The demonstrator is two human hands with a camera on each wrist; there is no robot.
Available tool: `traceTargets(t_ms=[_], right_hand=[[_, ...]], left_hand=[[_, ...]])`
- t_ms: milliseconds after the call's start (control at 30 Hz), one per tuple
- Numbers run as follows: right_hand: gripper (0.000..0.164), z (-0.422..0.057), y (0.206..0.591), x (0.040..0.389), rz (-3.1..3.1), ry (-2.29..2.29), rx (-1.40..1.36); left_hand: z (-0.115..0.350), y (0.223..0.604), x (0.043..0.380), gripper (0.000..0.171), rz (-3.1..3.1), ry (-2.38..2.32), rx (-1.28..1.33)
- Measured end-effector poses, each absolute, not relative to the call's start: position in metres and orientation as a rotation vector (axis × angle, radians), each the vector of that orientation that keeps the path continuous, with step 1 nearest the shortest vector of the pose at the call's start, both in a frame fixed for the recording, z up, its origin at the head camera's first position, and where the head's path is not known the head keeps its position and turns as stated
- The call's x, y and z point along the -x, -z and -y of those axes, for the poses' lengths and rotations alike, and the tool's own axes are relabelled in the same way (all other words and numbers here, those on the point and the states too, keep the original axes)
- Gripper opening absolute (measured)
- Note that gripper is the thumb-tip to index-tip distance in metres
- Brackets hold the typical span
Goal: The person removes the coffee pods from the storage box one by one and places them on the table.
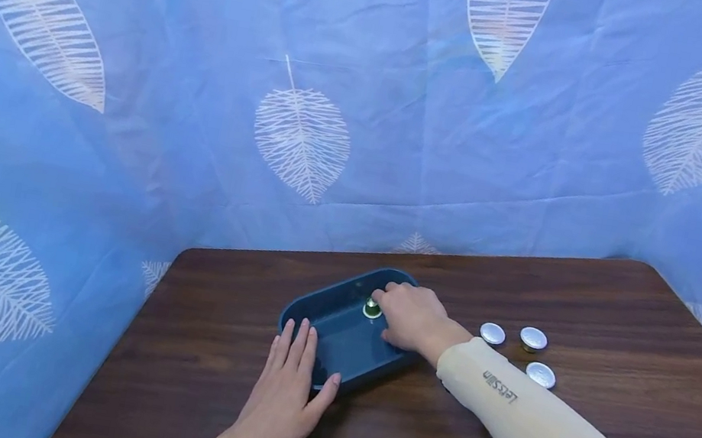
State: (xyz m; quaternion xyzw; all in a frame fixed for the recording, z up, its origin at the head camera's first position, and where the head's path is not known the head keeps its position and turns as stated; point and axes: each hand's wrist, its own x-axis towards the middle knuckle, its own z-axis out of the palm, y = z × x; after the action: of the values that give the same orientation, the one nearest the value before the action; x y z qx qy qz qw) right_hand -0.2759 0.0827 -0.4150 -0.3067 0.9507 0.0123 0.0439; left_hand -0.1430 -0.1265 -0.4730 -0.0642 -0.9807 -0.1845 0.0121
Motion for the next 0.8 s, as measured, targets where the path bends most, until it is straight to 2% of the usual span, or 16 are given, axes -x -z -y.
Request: traceTargets(t_ms=[300, 800], right_hand=[[0.064, -0.088, 0.413, 0.283, -2.906, -0.055, 0.902], [0.063, -0.075, 0.431, 0.279, -2.888, 0.023, 0.992]], left_hand=[[0.122, 0.464, 0.154, 0.086, 3.052, 0.552, 0.284], [0.128, 0.468, 0.144, 0.084, 3.089, 0.600, 0.217]])
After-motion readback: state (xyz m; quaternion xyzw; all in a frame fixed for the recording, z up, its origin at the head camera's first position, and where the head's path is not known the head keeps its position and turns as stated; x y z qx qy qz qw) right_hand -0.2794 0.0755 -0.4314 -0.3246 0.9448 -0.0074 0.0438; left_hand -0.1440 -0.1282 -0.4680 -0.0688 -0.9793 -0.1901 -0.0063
